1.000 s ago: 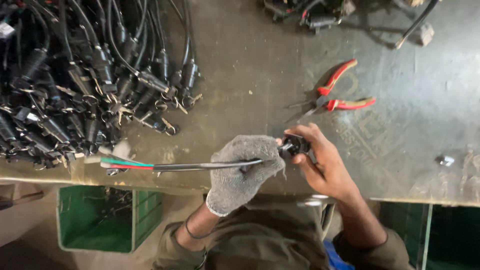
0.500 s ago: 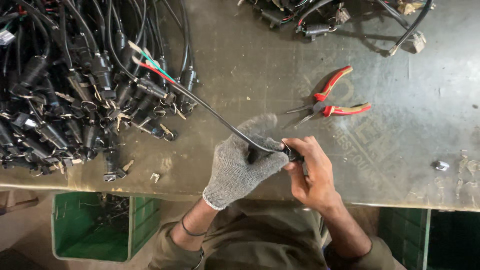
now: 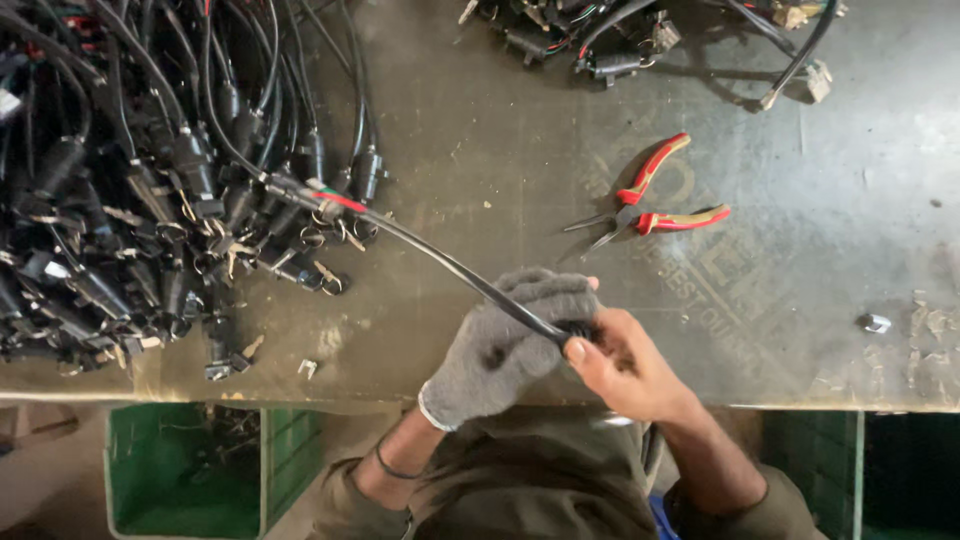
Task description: The person repeatedly picks up ignition switch assemblies from a pile on a metal table, uses pliers to strip or adjust the wires, and places the units back on the table. The person wears a glove on the left hand and handles the tools with the right hand.
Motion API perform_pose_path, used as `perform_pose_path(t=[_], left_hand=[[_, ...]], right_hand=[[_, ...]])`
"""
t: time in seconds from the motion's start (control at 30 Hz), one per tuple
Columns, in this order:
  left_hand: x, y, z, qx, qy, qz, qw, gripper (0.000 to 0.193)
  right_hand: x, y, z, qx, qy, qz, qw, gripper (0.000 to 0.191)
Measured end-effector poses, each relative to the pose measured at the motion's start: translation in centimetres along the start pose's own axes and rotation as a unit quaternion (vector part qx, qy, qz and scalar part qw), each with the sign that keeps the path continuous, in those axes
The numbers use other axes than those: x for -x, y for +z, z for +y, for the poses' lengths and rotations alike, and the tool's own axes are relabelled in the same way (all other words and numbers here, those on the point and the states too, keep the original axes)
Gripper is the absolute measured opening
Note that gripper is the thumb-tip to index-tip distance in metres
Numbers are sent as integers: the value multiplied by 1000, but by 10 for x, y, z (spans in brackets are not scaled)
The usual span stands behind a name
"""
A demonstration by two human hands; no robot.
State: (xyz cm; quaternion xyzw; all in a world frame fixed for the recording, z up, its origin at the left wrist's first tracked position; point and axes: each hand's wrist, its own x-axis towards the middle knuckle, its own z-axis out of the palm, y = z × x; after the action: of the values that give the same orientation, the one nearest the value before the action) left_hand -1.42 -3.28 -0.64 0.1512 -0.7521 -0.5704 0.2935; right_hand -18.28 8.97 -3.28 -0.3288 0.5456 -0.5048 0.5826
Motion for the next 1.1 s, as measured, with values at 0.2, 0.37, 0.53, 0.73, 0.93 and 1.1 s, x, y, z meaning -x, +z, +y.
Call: perform_pose_path(t=[0.2, 0.37, 0.53, 0.73, 0.93, 1.1], left_hand=[[0, -10, 3, 28, -34, -28, 999, 39], [0, -19, 2, 107, 16, -120, 987, 20], [6, -5, -11, 143, -27, -24, 989, 11], [1, 11, -23, 130, -73, 32, 988, 38], [3, -3, -19, 243, -191, 177, 934, 47], [9, -22, -4, 247, -103, 47, 962, 35]], right_hand=[[-12, -3, 22, 165, -101, 30, 981, 17], [-5, -16, 31, -52, -11, -192, 980, 40], [-8, -1, 61, -213, -32, -136, 967, 63], [-19, 21, 70, -95, -90, 163, 978, 43], [-32, -19, -48, 546, -269, 55, 792, 83], [-46, -77, -58, 716, -253, 161, 631, 67]])
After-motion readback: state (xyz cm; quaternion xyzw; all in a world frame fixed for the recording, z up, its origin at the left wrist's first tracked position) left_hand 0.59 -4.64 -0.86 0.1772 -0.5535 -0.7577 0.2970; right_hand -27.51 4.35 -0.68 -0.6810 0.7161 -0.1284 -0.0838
